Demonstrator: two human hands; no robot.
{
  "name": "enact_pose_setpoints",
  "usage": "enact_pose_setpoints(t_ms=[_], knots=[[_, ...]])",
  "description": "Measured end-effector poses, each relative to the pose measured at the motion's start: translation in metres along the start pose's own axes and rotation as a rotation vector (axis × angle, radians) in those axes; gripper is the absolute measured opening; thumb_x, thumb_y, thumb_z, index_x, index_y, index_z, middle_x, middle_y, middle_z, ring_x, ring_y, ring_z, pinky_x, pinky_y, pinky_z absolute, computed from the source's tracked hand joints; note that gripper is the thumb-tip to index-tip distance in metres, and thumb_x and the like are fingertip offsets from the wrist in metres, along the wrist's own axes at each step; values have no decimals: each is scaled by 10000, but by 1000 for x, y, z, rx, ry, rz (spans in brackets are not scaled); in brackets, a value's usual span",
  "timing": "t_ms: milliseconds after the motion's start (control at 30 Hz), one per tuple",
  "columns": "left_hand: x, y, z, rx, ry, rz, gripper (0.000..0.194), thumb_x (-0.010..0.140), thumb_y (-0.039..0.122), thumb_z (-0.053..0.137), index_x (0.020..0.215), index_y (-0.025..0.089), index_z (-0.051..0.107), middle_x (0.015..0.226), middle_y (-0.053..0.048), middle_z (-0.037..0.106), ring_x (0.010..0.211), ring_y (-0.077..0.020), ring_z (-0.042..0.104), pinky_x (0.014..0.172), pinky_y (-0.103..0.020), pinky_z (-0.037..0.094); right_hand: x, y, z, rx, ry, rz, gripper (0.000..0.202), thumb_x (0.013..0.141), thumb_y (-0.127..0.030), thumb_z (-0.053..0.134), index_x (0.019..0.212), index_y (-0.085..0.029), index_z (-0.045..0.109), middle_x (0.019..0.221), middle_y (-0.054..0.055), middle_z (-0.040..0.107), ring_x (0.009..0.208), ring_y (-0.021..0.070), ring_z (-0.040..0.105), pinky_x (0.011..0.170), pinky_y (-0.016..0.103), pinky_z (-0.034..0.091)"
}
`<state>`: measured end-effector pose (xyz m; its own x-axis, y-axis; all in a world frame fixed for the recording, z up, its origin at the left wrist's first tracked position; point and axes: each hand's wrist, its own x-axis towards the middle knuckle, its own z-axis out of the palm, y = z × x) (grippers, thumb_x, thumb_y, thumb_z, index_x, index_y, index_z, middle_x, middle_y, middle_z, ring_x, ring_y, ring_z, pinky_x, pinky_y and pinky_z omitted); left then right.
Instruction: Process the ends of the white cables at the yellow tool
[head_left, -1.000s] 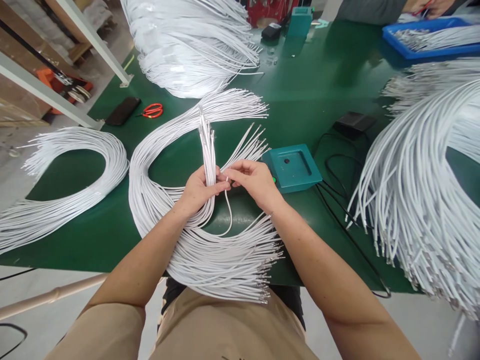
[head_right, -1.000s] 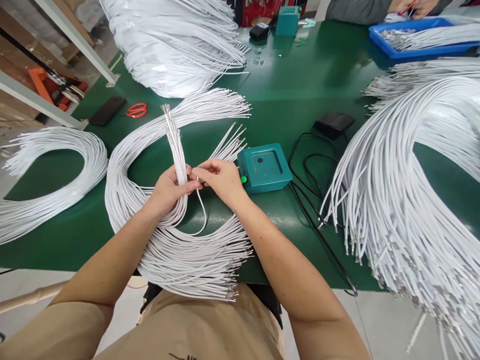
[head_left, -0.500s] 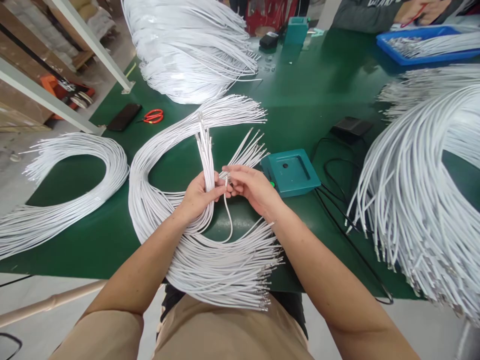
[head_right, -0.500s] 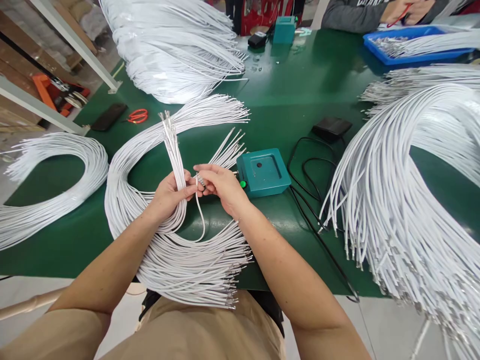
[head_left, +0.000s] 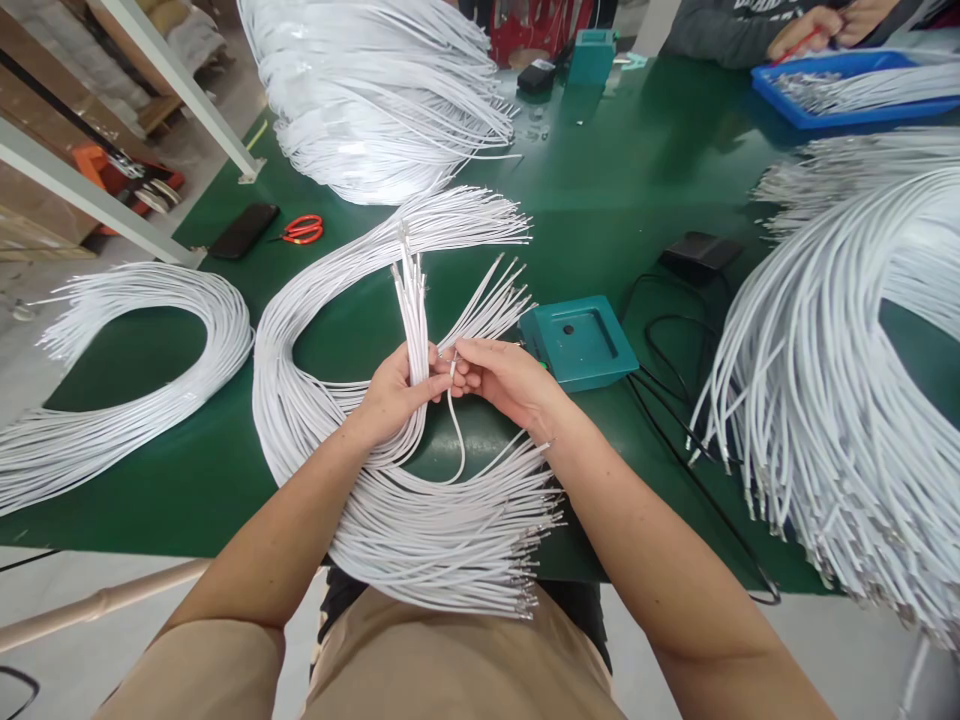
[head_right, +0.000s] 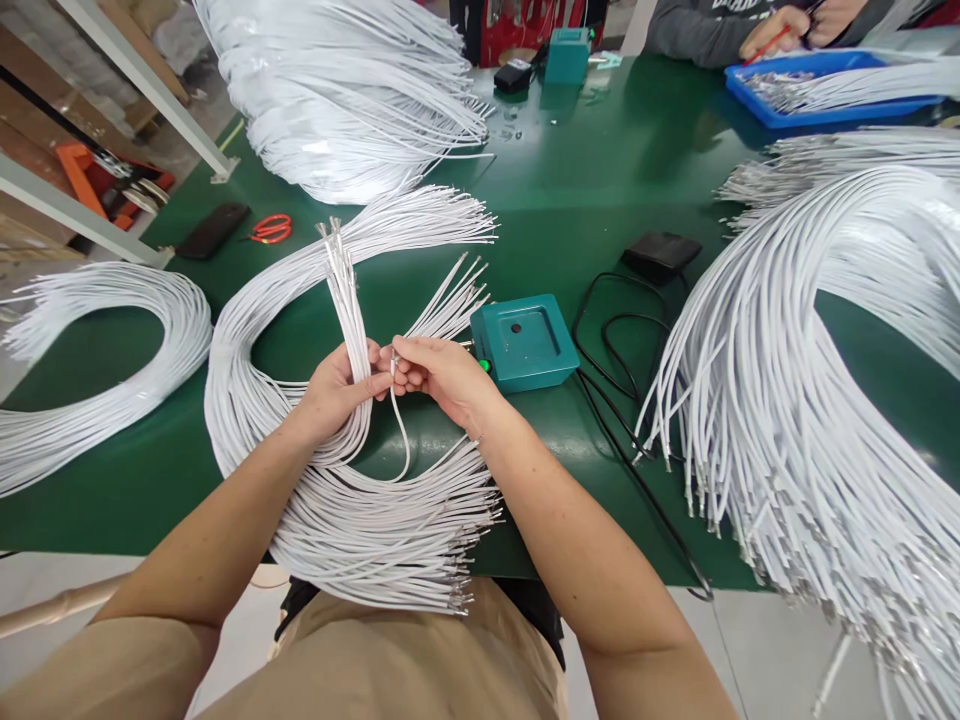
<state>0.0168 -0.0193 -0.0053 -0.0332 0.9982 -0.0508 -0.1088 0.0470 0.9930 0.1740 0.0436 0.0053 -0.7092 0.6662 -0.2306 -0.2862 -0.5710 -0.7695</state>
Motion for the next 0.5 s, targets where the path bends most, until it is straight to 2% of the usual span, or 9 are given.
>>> enact_pose_setpoints(t_ms=[100, 200, 367, 500], knots=[[1, 0, 0, -37, 22, -7, 393, 671, 286, 817, 864, 173, 494, 778, -3, 674, 646, -141, 679, 589, -247, 519, -4, -4, 2, -89, 39, -34, 254, 737, -394, 726, 767, -145, 689, 637, -18, 573, 582, 83, 513, 644, 250, 464], [1, 0, -1, -76, 29, -13, 391, 671, 283, 818, 879, 171, 506, 791, -7, 678, 670, -147, 688, 616, -255, 536, -8, -9, 8, -305, 149, -138, 260, 785, -399, 667, 785, -142, 711, 669, 7, 632, 615, 101, 562, 655, 256, 467], [2, -1, -2, -122, 10, -3, 369, 699, 238, 799, 979, 178, 565, 855, -10, 677, 686, -133, 681, 626, -237, 529, -10, -8, 13, -800, 326, -378, 101, 804, -213, 624, 773, -167, 709, 729, 2, 701, 705, 127, 620, 707, 256, 467], [2, 2, -2, -223, -6, -85, 514, 688, 213, 804, 1164, 189, 610, 827, -4, 664, 661, -106, 644, 596, -207, 495, -9, -1, 11, -1378, 339, -626, 225, 885, -163, 495, 723, -155, 650, 794, 48, 664, 744, 154, 572, 682, 275, 411]])
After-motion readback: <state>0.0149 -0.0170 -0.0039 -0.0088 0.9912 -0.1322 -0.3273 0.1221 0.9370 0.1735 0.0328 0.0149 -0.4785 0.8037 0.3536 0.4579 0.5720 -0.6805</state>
